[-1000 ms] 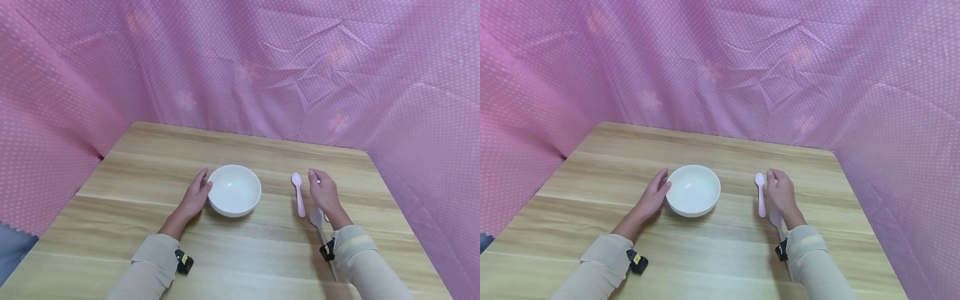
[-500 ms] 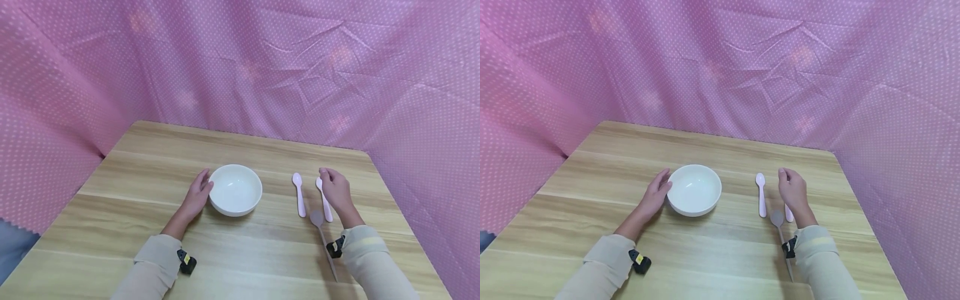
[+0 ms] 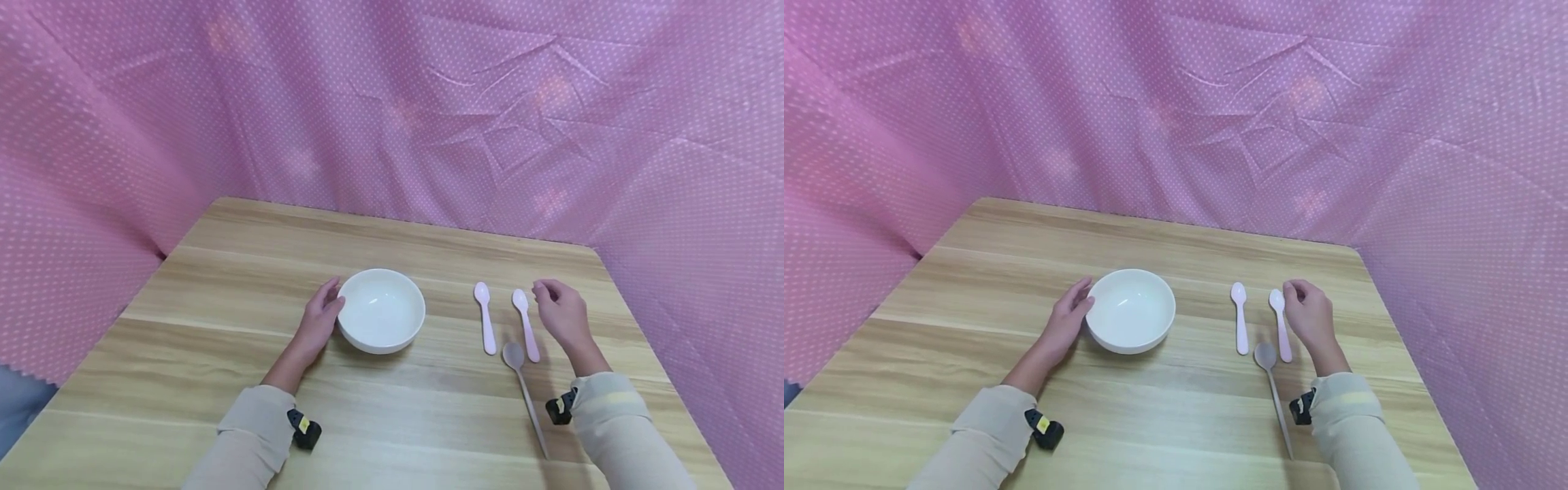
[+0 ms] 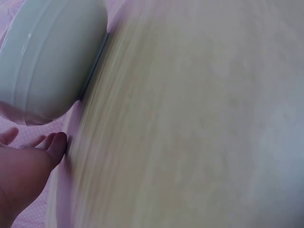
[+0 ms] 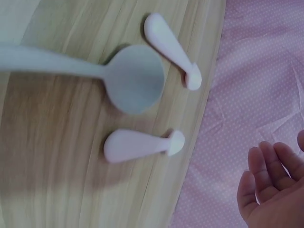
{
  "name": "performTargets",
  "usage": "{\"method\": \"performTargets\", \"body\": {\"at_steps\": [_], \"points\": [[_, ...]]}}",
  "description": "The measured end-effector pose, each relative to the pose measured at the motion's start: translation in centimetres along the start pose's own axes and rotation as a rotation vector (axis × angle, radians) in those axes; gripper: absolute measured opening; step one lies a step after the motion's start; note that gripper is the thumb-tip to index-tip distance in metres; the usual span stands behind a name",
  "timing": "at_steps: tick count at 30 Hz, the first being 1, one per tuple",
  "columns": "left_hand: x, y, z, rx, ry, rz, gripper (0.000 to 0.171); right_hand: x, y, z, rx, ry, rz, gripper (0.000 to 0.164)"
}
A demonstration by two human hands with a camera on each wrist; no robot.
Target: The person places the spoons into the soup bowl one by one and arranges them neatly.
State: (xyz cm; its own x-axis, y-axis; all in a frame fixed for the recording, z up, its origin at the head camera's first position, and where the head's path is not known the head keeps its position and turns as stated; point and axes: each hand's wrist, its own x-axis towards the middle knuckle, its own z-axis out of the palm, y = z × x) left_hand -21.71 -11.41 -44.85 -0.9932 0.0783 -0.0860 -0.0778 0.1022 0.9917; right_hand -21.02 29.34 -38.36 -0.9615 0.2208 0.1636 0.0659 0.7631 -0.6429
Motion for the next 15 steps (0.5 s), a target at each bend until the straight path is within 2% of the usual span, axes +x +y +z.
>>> {"method": "performTargets", "body": {"at_steps": [3, 7, 15], "points": [[0.0, 0.1, -0.1, -0.011, 0.002, -0.022, 0.053, -0.1, 0.3, -0.3, -0.007, -0.02, 0.021, 0.046], [0.8, -1.3, -0.1, -0.03, 0.023, -0.011, 0.053, -0.2, 0.9, -0.5, -0.027, -0.046, 0.047, 0.047], [1.2, -1.8, 0.1, -0.05, 0.052, 0.021, 0.052, -0.6, 2.7, -0.6, -0.115, -0.127, 0.085, 0.043]]}}
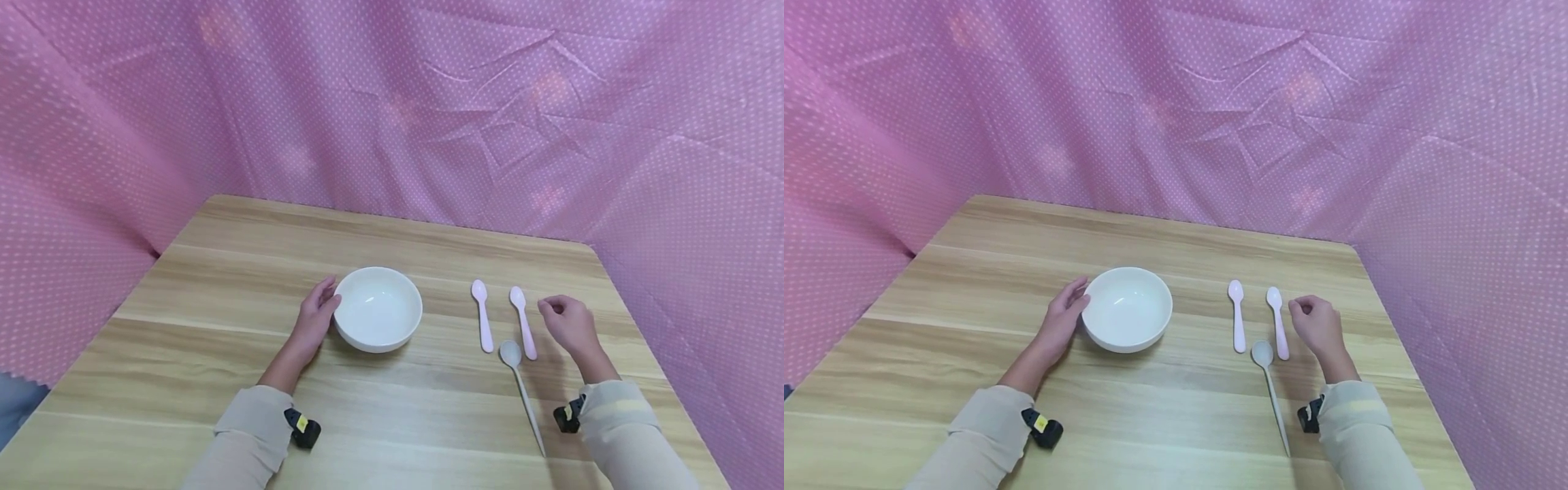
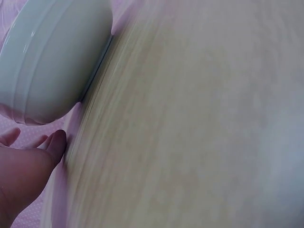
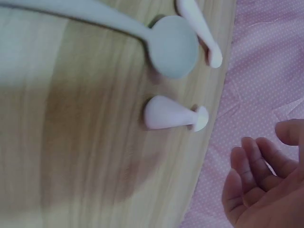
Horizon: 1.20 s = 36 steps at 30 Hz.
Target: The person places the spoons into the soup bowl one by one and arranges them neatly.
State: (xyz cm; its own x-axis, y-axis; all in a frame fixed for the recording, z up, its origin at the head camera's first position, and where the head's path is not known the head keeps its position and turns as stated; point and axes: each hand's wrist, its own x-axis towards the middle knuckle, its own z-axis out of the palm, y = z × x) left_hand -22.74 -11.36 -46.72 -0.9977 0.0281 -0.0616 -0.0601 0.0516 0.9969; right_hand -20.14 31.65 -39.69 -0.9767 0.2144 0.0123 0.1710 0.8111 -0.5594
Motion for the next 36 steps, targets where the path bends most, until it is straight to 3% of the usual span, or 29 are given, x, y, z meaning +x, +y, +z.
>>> {"method": "performTargets", "body": {"at_steps": [8, 17, 36], "points": [[0.1, 0.0, -0.3, -0.014, 0.001, -0.02, 0.051, -0.1, 1.9, 0.8, -0.085, -0.185, 0.009, 0.04], [0.2, -0.1, -0.2, -0.036, 0.003, -0.019, 0.05, -1.0, 2.7, 1.3, -0.091, -0.286, 0.084, 0.031], [0.4, 0.0, -0.1, -0.04, -0.003, -0.026, 0.05, -1.3, 3.3, 1.8, -0.161, -0.315, 0.074, 0.027]]}}
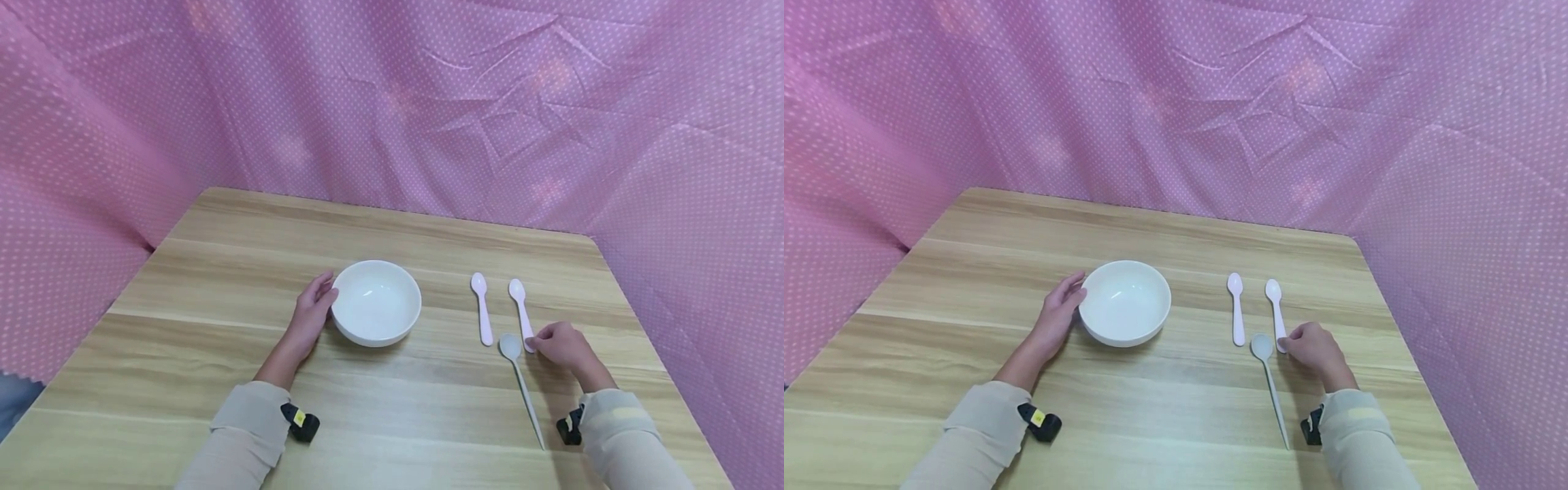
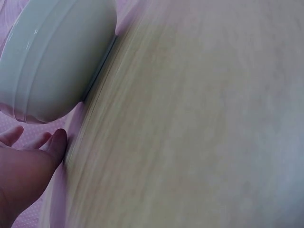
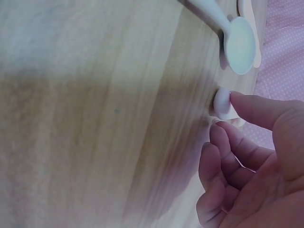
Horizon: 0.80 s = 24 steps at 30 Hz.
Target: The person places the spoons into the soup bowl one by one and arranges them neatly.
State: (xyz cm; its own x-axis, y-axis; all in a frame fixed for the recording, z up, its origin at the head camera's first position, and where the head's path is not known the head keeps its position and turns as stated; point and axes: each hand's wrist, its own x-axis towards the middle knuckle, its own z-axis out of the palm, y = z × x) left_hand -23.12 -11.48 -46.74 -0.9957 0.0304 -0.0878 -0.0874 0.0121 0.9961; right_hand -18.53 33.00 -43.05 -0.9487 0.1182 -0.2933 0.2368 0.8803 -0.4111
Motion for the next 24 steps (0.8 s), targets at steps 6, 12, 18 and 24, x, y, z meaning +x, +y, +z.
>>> {"method": "performTargets", "body": {"at_steps": [6, 12, 18, 24], "points": [[0.04, -0.23, 0.05, -0.004, 0.001, -0.011, 0.05, 0.01, 0.09, 0.26, -0.001, 0.003, 0.013, 0.027], [-0.1, -0.17, 0.0, -0.02, -0.017, -0.026, 0.05, -0.08, -0.22, 0.18, 0.004, -0.01, 0.033, 0.03], [-0.12, -0.21, -0.05, -0.016, -0.017, -0.034, 0.049, -0.21, -0.38, 0.28, 0.039, -0.016, 0.046, 0.03], [-0.15, -0.35, -0.04, -0.012, -0.022, -0.044, 0.05, -0.17, -0.25, 0.43, 0.059, -0.011, 0.042, 0.03]]}}
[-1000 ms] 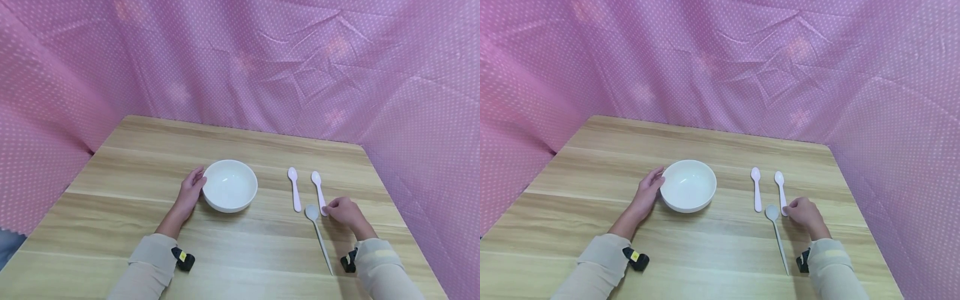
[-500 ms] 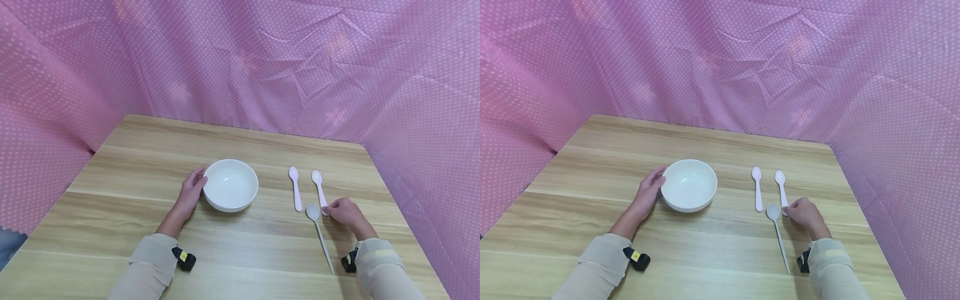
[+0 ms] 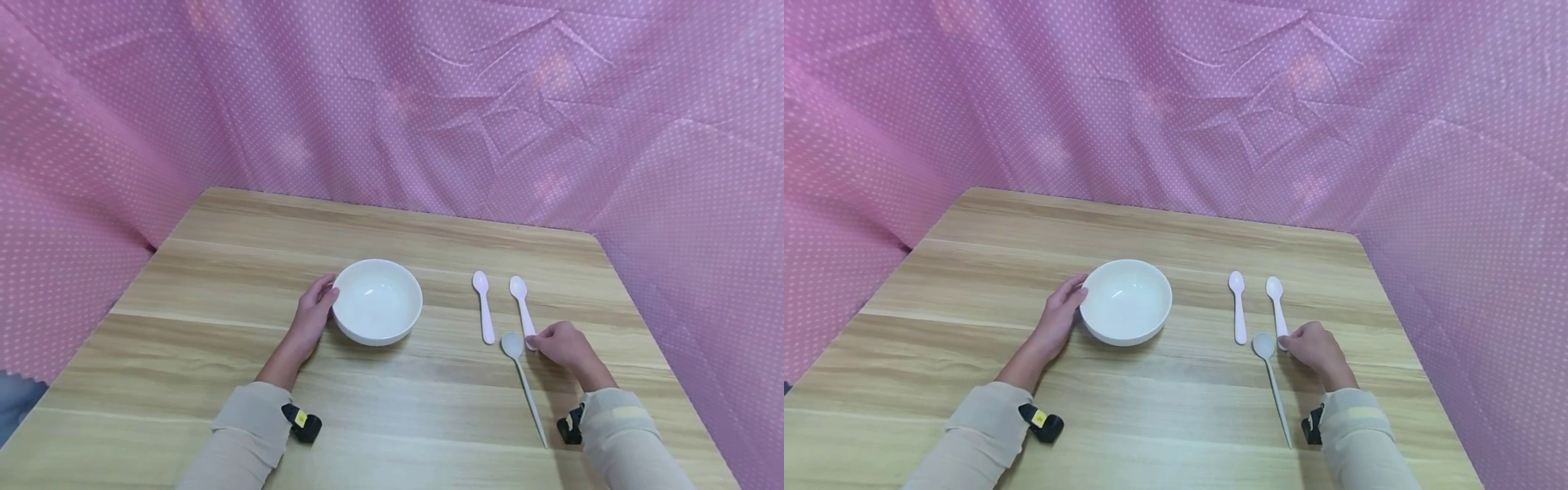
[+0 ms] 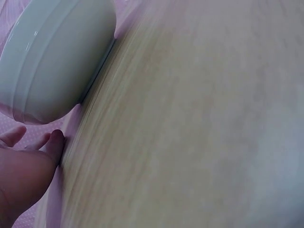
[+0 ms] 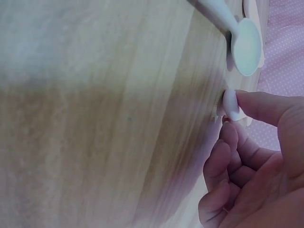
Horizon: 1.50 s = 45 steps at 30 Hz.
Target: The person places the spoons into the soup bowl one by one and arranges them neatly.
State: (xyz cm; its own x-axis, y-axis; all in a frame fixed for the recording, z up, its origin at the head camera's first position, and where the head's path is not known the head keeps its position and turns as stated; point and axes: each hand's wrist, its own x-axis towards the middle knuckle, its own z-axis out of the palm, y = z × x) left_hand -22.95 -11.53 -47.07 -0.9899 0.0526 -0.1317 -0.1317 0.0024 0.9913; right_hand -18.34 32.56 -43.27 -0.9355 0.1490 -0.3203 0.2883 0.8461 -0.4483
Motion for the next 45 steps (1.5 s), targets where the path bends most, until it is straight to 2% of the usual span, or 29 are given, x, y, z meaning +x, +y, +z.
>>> {"method": "performTargets", "body": {"at_steps": [6, 11, 17, 21, 25, 32, 36, 45], "points": [[0.0, -0.3, 0.0, -0.004, 0.003, -0.013, 0.049, 0.0, 0.0, 0.1, 0.008, -0.003, 0.001, 0.03], [-0.1, -0.3, 0.0, 0.005, -0.018, -0.027, 0.05, 0.0, 0.1, 0.1, 0.022, -0.027, 0.036, 0.03], [0.0, -0.6, 0.1, -0.024, -0.019, -0.002, 0.052, 0.6, 0.2, -0.1, 0.046, -0.03, 0.043, 0.03], [0.1, -0.7, 0.1, -0.025, -0.014, -0.01, 0.052, 0.8, 0.2, -0.3, 0.055, -0.047, 0.058, 0.03], [0.2, -0.6, 0.1, -0.019, 0.0, -0.006, 0.052, 0.9, 0.0, -0.4, 0.057, -0.029, 0.054, 0.031], [0.1, -0.5, 0.1, -0.03, 0.014, -0.04, 0.052, 1.0, -0.1, 0.0, 0.068, -0.044, 0.064, 0.03], [0.2, -0.5, 0.0, -0.042, 0.016, -0.031, 0.053, 1.1, -0.1, 0.2, 0.081, -0.022, 0.049, 0.03], [0.6, -0.3, -0.3, -0.035, 0.015, -0.04, 0.052, 1.5, 0.2, 0.8, 0.103, -0.028, 0.06, 0.032]]}}
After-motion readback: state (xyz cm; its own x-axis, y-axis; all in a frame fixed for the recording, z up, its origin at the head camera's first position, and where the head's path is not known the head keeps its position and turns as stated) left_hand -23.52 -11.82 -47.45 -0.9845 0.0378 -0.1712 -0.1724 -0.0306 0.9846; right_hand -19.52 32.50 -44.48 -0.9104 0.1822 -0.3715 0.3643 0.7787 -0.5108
